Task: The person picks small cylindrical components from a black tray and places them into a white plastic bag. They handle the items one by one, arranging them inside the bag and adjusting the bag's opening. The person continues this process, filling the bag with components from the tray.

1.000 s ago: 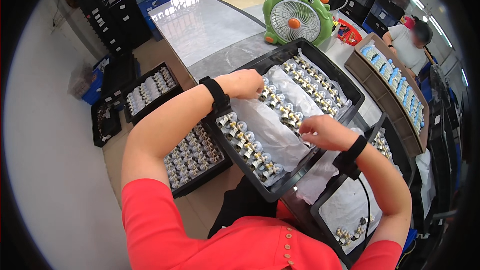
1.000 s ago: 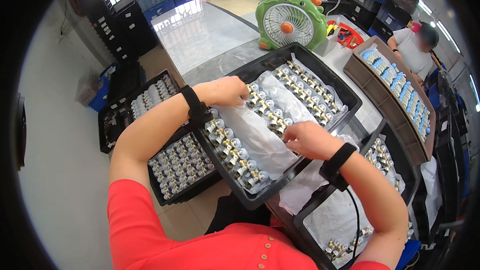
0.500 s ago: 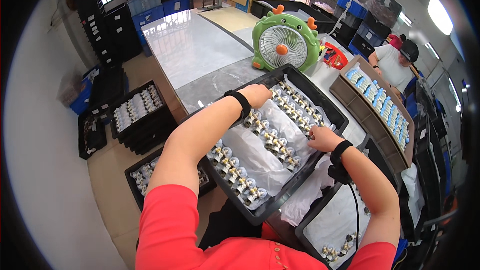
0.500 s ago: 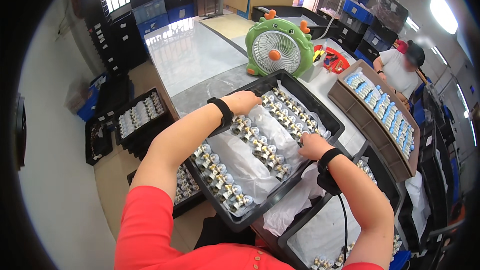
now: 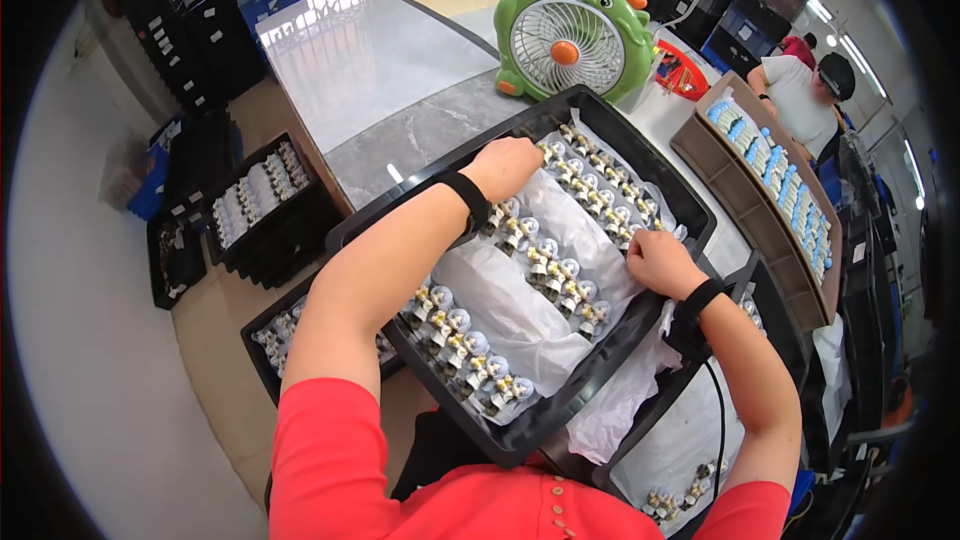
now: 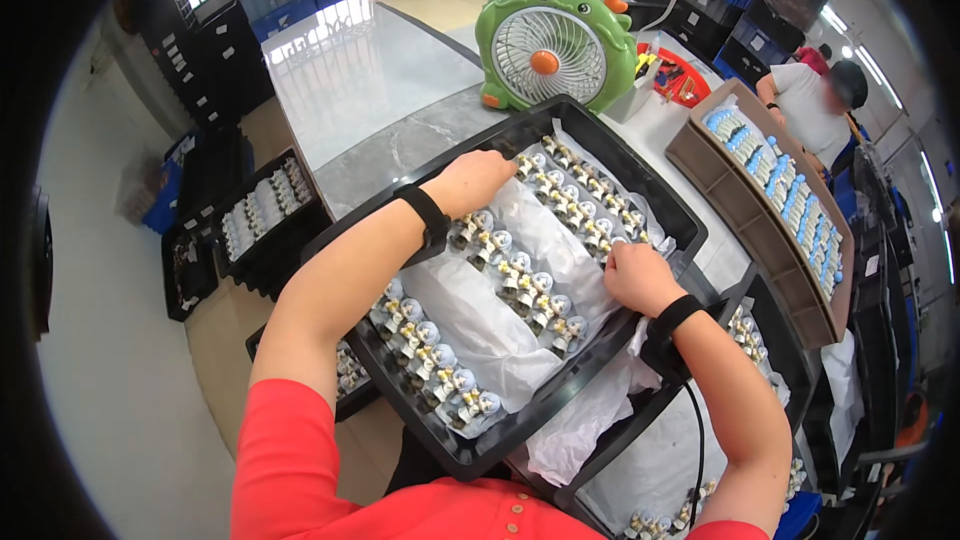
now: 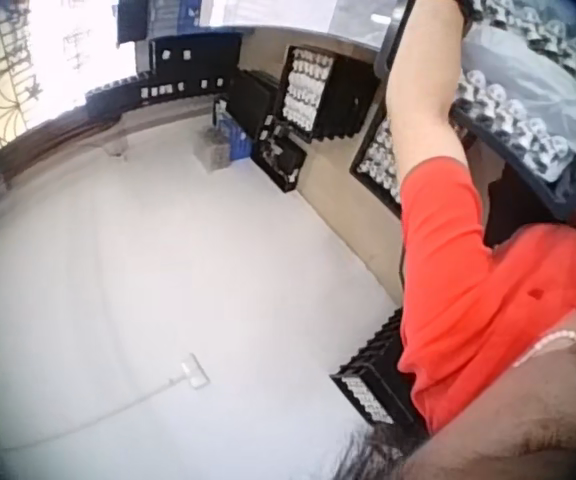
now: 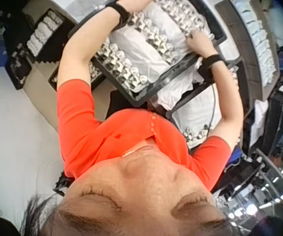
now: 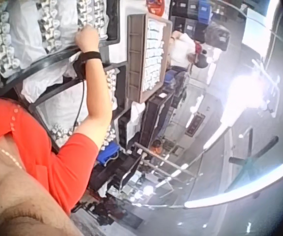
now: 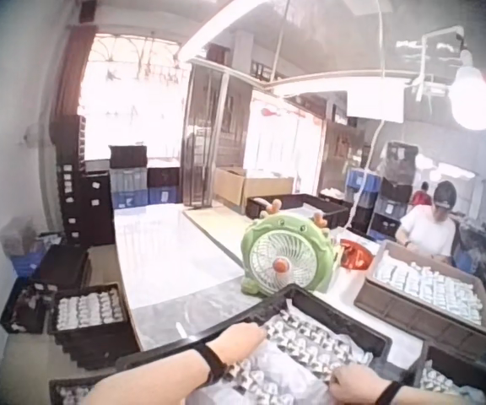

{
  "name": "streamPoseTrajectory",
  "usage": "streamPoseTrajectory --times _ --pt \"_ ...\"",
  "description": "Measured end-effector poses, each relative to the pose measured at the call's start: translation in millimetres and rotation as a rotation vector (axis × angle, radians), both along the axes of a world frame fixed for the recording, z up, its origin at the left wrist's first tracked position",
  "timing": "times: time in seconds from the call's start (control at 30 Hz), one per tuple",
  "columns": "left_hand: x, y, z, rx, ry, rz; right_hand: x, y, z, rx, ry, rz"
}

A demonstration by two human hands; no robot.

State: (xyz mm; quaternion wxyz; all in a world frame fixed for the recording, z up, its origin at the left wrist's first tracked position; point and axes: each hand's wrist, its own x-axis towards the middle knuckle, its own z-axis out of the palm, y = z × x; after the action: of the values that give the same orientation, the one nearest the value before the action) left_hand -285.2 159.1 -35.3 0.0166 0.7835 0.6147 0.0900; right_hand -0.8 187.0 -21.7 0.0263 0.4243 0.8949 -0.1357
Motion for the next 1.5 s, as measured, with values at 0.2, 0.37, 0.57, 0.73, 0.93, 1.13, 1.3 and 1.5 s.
streamPoseTrajectory --times 0.2,0.37,0.57,0.73,0.93,1.13,1.3,1.5 --pt "-1.0 -0.6 6.7 0.012 0.06 -0.018 -1.8 -5.4 9.6 -0.099 0.016 0.025" --pt "-0.8 2.1 5.2 0.025 0.117 -0.034 0.2 0.3 4.4 -0.078 -0.008 0.049" --pt "0.0 -2.2 8.8 0.062 0.147 -0.029 0.4 -0.8 3.3 -0.049 -0.018 0.025" --pt "-0.7 -1.7 5.1 0.096 0.171 -0.03 -1.4 -3.5 8.1 -0.088 0.017 0.025" --pt "-1.5 4.6 8.8 0.037 0.085 -0.026 -0.3 -2.8 3.8 -0.096 0.021 0.013" --pt "-0.7 4.8 8.6 0.054 0.133 -0.032 -0.2 -1.3 -0.6 -0.07 0.045 0.027" --pt "1.6 4.7 9.7 0.07 0.117 -0.02 1.9 -0.4 -2.0 -0.089 0.098 0.013" --pt "-2.2 7.0 4.1 0.066 0.095 0.016 2.3 -0.7 1.2 -0.101 0.129 0.014"
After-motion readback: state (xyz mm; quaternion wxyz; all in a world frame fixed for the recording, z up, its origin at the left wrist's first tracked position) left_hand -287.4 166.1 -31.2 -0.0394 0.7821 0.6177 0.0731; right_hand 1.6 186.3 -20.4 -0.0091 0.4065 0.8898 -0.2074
